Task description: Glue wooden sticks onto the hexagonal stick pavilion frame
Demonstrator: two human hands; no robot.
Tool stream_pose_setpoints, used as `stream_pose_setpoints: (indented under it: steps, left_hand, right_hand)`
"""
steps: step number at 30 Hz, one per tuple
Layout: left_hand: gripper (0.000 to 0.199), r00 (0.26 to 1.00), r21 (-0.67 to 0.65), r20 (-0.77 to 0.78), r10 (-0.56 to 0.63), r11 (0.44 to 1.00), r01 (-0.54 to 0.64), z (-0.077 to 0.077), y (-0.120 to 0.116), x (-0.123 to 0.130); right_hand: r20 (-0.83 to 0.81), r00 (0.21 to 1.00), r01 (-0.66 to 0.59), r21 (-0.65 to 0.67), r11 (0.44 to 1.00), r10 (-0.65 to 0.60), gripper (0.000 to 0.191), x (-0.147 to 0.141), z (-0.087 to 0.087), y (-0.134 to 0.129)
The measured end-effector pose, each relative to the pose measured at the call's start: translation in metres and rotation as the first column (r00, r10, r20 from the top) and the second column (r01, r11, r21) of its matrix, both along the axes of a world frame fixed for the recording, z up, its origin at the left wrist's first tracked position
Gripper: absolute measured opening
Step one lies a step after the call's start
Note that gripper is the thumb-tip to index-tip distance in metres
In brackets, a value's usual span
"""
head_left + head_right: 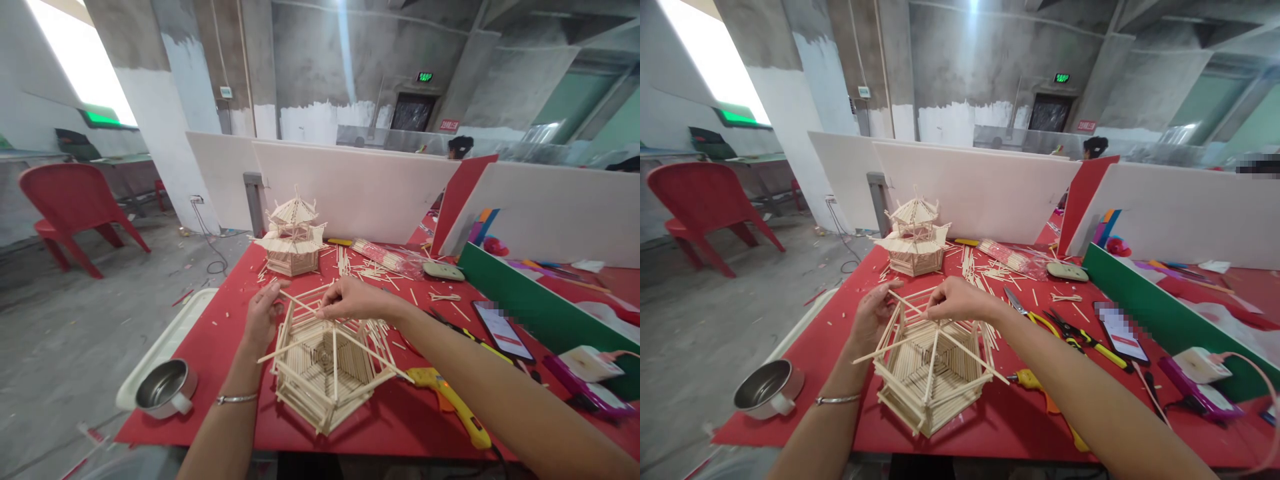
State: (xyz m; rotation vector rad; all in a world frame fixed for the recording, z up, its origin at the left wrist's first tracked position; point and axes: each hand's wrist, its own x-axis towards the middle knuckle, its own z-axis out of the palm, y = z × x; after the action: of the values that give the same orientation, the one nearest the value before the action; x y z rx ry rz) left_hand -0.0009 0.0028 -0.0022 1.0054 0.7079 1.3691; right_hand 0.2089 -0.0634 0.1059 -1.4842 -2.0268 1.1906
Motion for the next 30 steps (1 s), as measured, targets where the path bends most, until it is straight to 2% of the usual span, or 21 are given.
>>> stream_pose_setpoints:
  steps: [3,5,7,9,11,13,15,17,19,23,26,30]
  left_hand:
    - [0.021,0.988,0.186,-0.070,0.136,0.975,-0.121,0.000,0.002,-0.005]
    - [0.019,0.978,0.267,-0.115,0.172,0.954,-0.136,0.002,0.001,-0.012]
    - [0.017,0.964,0.320,-0.178,0.196,0.938,-0.132,0.010,-0.002,-0.020]
    - [0.017,0.929,0.403,-0.271,0.253,0.906,-0.129,0.025,-0.010,-0.027]
    - [0.016,0.853,0.511,-0.403,0.333,0.855,-0.093,0.046,-0.022,-0.031]
    - [0.013,0.738,0.626,-0.511,0.440,0.780,-0.032,0.069,-0.034,-0.031]
    - [0.013,0.628,0.678,-0.627,0.461,0.720,0.148,0.089,-0.043,-0.026]
    - [0.014,0.528,0.642,-0.735,0.426,0.686,0.341,0.102,-0.046,-0.018]
    - [0.012,0.420,0.562,-0.822,0.386,0.670,0.484,0.109,-0.044,-0.011]
    - [0.013,0.259,0.436,-0.898,0.356,0.641,0.632,0.110,-0.035,0.000]
    - [0.014,0.205,0.387,-0.916,0.345,0.626,0.677,0.107,-0.030,0.005]
    - [0.017,0.205,0.360,-0.928,0.309,0.613,0.703,0.103,-0.027,0.008]
  right_hand:
    - [0.006,1.000,-0.018,0.003,1.000,0.018,0.018,0.000,0.001,0.001]
    - [0.009,0.999,-0.033,0.005,0.999,0.033,0.018,0.000,0.001,0.001]
    - [0.011,0.999,-0.043,0.010,0.999,0.042,0.018,0.000,0.001,0.002]
    - [0.020,0.999,-0.051,0.018,0.999,0.050,0.020,0.000,0.000,0.004]
    - [0.030,0.998,-0.054,0.026,0.998,0.053,0.023,0.000,-0.002,0.005]
    - [0.041,0.998,-0.051,0.034,0.998,0.050,0.025,0.001,-0.003,0.006]
    - [0.051,0.998,-0.050,0.041,0.998,0.048,0.025,0.001,-0.004,0.008]
    - [0.059,0.997,-0.052,0.054,0.997,0.049,0.023,0.002,-0.005,0.008]
    - [0.065,0.997,-0.053,0.072,0.996,0.048,0.022,0.003,-0.006,0.008]
    - [0.065,0.997,-0.057,0.094,0.994,0.051,0.023,0.004,-0.007,0.008]
    - [0.063,0.996,-0.062,0.103,0.993,0.055,0.022,0.006,-0.005,0.006]
    - [0.065,0.998,-0.027,0.168,0.985,0.017,0.017,0.014,0.004,-0.006]
